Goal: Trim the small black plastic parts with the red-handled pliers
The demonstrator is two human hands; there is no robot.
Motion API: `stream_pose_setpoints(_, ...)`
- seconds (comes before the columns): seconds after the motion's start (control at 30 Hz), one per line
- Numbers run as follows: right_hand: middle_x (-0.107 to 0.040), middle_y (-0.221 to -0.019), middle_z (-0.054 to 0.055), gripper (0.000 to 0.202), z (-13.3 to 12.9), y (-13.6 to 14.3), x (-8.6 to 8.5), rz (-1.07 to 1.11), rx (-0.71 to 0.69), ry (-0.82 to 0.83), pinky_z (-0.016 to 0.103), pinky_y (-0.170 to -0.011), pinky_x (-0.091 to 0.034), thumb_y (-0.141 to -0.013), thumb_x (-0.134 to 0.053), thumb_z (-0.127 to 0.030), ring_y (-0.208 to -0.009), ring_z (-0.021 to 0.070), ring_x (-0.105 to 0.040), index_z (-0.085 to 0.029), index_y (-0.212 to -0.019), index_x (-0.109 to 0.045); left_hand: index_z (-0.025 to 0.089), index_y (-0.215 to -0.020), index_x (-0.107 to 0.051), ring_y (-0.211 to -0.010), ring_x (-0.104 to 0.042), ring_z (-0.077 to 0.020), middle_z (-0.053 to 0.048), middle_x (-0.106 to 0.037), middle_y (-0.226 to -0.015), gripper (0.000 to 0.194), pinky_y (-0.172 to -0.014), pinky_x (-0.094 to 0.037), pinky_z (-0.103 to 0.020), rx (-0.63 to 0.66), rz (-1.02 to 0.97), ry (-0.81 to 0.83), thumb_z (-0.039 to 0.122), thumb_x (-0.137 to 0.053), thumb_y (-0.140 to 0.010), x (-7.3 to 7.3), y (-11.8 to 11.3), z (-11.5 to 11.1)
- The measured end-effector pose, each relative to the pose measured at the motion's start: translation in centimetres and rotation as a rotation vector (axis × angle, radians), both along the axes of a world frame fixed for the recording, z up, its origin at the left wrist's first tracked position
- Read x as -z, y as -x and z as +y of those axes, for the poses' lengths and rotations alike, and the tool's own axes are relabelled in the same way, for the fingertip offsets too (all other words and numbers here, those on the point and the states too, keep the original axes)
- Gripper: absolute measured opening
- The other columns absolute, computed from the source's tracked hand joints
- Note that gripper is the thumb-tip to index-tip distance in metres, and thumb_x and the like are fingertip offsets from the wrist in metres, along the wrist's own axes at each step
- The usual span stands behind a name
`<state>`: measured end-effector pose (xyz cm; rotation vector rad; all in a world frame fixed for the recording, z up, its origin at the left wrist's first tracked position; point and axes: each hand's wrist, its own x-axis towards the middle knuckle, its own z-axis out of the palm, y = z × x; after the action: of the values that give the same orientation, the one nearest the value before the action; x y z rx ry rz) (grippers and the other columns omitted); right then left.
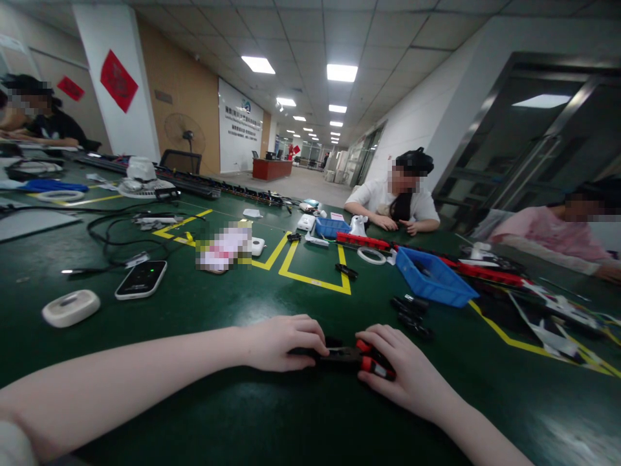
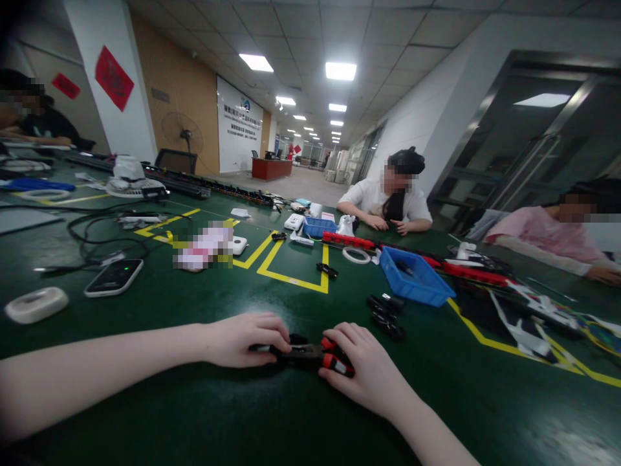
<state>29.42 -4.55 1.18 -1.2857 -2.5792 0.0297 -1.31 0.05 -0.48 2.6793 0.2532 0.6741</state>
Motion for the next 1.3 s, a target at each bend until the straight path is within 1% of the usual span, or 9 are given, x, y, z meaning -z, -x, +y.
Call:
stream_pose_setpoints(0.13, -0.064, -0.126, 0.013, 0.048, 0.2, -0.2, 0.2, -0.009, 0.008, 0.011, 0.050, -0.097, -0.051, -0.086, -0.067, -0.048, -0.117, 0.0319, -0.060, -0.025, -0.128, -0.062, 0.018, -0.118, -0.064, -0.110, -0.062, -0.0226, -0.011, -0.064, -0.120, 0.026, -0.095, -0.052, -0.033, -0.011, 0.014, -0.004, 0.015, -0.065, -0.092, 0.0, 0.0, 0.0)
stream_pose_setpoints(0.37, -0.064, -0.126, 0.012, 0.049, 0.0, 0.2, -0.7, -0.016, 0.013, 0.040, 0.051, -0.098, -0.051, -0.083, -0.070, -0.045, -0.118, 0.0322, -0.059, -0.026, -0.128, -0.064, 0.020, -0.118, -0.063, -0.111, -0.061, -0.0228, -0.011, -0.063, -0.121, 0.026, -0.096, -0.051, -0.035, -0.007, 0.019, 0.009, 0.015, -0.065, -0.092, 0.0, 0.0, 0.0)
stream_pose_setpoints(0.47, -0.064, -0.127, 0.012, 0.052, 0.0, 0.1, -0.8, -0.022, 0.013, 0.068, 0.054, -0.102, -0.048, -0.082, -0.071, -0.044, -0.122, 0.0328, -0.057, -0.026, -0.130, -0.063, 0.019, -0.118, -0.063, -0.112, -0.060, -0.0227, -0.011, -0.062, -0.121, 0.026, -0.097, -0.051, -0.034, 0.002, 0.013, 0.017, 0.015, -0.064, -0.093, 0.1, 0.0, 0.1)
stream_pose_setpoints(0.67, -0.062, -0.133, 0.011, 0.064, 0.2, -1.1, -0.4, 0.010, 0.063, 0.081, 0.059, -0.108, -0.043, -0.075, -0.077, -0.042, -0.128, 0.0345, -0.054, -0.029, -0.136, -0.059, 0.019, -0.120, -0.063, -0.112, -0.060, -0.0231, -0.012, -0.062, -0.122, 0.027, -0.097, -0.051, -0.035, 0.013, 0.012, 0.024, 0.015, -0.064, -0.093, 0.2, 0.1, 0.2)
stream_pose_setpoints(0.77, -0.062, -0.134, 0.012, 0.070, 0.4, -1.7, -0.4, 0.007, 0.094, 0.065, 0.061, -0.107, -0.043, -0.072, -0.079, -0.046, -0.128, 0.0363, -0.054, -0.028, -0.136, -0.059, 0.019, -0.120, -0.063, -0.112, -0.061, -0.0230, -0.011, -0.062, -0.122, 0.027, -0.097, -0.051, -0.036, 0.011, 0.004, 0.026, 0.015, -0.065, -0.093, 0.2, 0.1, 0.2)
stream_pose_setpoints(0.93, -0.064, -0.131, 0.013, 0.063, 0.7, -1.9, -0.7, -0.048, 0.076, 0.021, 0.064, -0.107, -0.042, -0.075, -0.075, -0.050, -0.125, 0.0366, -0.057, -0.027, -0.132, -0.061, 0.019, -0.120, -0.063, -0.111, -0.060, -0.0233, -0.012, -0.062, -0.121, 0.028, -0.096, -0.051, -0.035, 0.001, 0.011, 0.012, 0.016, -0.066, -0.093, 0.1, 0.1, 0.1)
stream_pose_setpoints(1.07, -0.065, -0.129, 0.016, 0.062, 0.8, -1.5, -0.6, -0.099, 0.126, -0.022, 0.068, -0.108, -0.038, -0.082, -0.069, -0.052, -0.124, 0.0374, -0.058, -0.022, -0.135, -0.058, 0.018, -0.121, -0.061, -0.112, -0.060, -0.0238, -0.011, -0.063, -0.120, 0.029, -0.096, -0.051, -0.036, -0.025, 0.020, 0.028, 0.015, -0.065, -0.092, 0.0, 0.1, 0.2)
stream_pose_setpoints(1.2, -0.066, -0.128, 0.016, 0.056, 0.9, -1.2, -0.3, -0.096, 0.164, -0.056, 0.065, -0.105, -0.041, -0.083, -0.067, -0.052, -0.121, 0.0362, -0.060, -0.021, -0.129, -0.059, 0.018, -0.121, -0.060, -0.112, -0.059, -0.0242, -0.012, -0.062, -0.120, 0.029, -0.096, -0.052, -0.038, -0.048, 0.024, 0.047, 0.015, -0.065, -0.093, 0.0, 0.1, 0.2)
stream_pose_setpoints(1.3, -0.068, -0.121, 0.014, 0.052, 1.1, -1.3, -0.1, -0.079, 0.176, -0.083, 0.065, -0.106, -0.040, -0.081, -0.068, -0.053, -0.117, 0.0348, -0.062, -0.022, -0.122, -0.060, 0.016, -0.121, -0.058, -0.114, -0.059, -0.0242, -0.012, -0.060, -0.123, 0.028, -0.098, -0.052, -0.038, -0.070, 0.009, 0.086, 0.014, -0.063, -0.093, 0.0, 0.2, 0.1)
